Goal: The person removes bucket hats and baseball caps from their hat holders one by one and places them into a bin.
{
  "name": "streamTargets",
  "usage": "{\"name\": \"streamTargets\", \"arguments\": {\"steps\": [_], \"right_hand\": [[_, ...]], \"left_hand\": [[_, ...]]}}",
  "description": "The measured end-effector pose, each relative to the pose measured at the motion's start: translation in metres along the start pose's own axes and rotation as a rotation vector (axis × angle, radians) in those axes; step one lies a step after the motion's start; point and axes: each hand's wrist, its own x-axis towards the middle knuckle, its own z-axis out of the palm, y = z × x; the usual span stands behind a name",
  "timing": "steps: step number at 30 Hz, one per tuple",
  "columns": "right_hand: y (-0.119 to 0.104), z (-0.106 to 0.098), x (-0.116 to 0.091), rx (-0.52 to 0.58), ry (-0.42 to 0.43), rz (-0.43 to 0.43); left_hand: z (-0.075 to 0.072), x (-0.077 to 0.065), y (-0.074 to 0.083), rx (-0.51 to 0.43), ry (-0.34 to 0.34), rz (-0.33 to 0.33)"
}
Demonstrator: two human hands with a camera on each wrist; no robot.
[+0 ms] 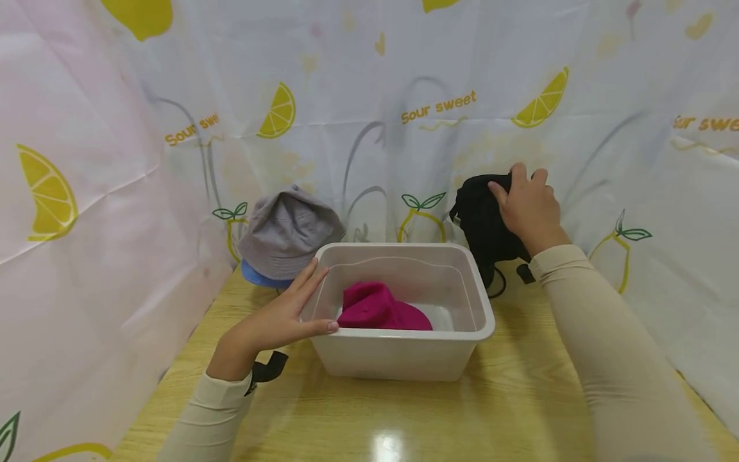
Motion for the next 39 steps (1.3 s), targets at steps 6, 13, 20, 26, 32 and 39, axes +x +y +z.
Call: {"name": "streamTargets", "arguments": {"steps": [6, 13, 20, 26, 32, 39], "right_hand": [[-0.006, -0.013, 0.003, 0.002, 0.020, -0.010], [-0.014, -0.022, 0.004, -0.006, 0.036, -0.036], [-0.022, -0.030, 0.004, 0.006, 0.054, -0.047], [-0.026, -0.038, 0.001, 0.006, 0.080, -0.030], [-0.032, -0.045, -0.003, 0.003, 0.104, -0.042], [-0.036, -0.050, -0.008, 0.045, 0.131, -0.068]], "left_hand": [[-0.002, -0.001, 0.001, 0.002, 0.009, 0.008], [-0.001, -0.001, -0.001, -0.008, 0.005, 0.002], [-0.001, -0.002, -0.001, -0.015, 0.005, -0.006], [-0.001, -0.002, 0.001, -0.012, 0.007, 0.007], [0.001, -0.001, 0.002, -0.002, 0.010, 0.007], [0.001, -0.003, 0.003, -0.010, 0.001, -0.024]]}}
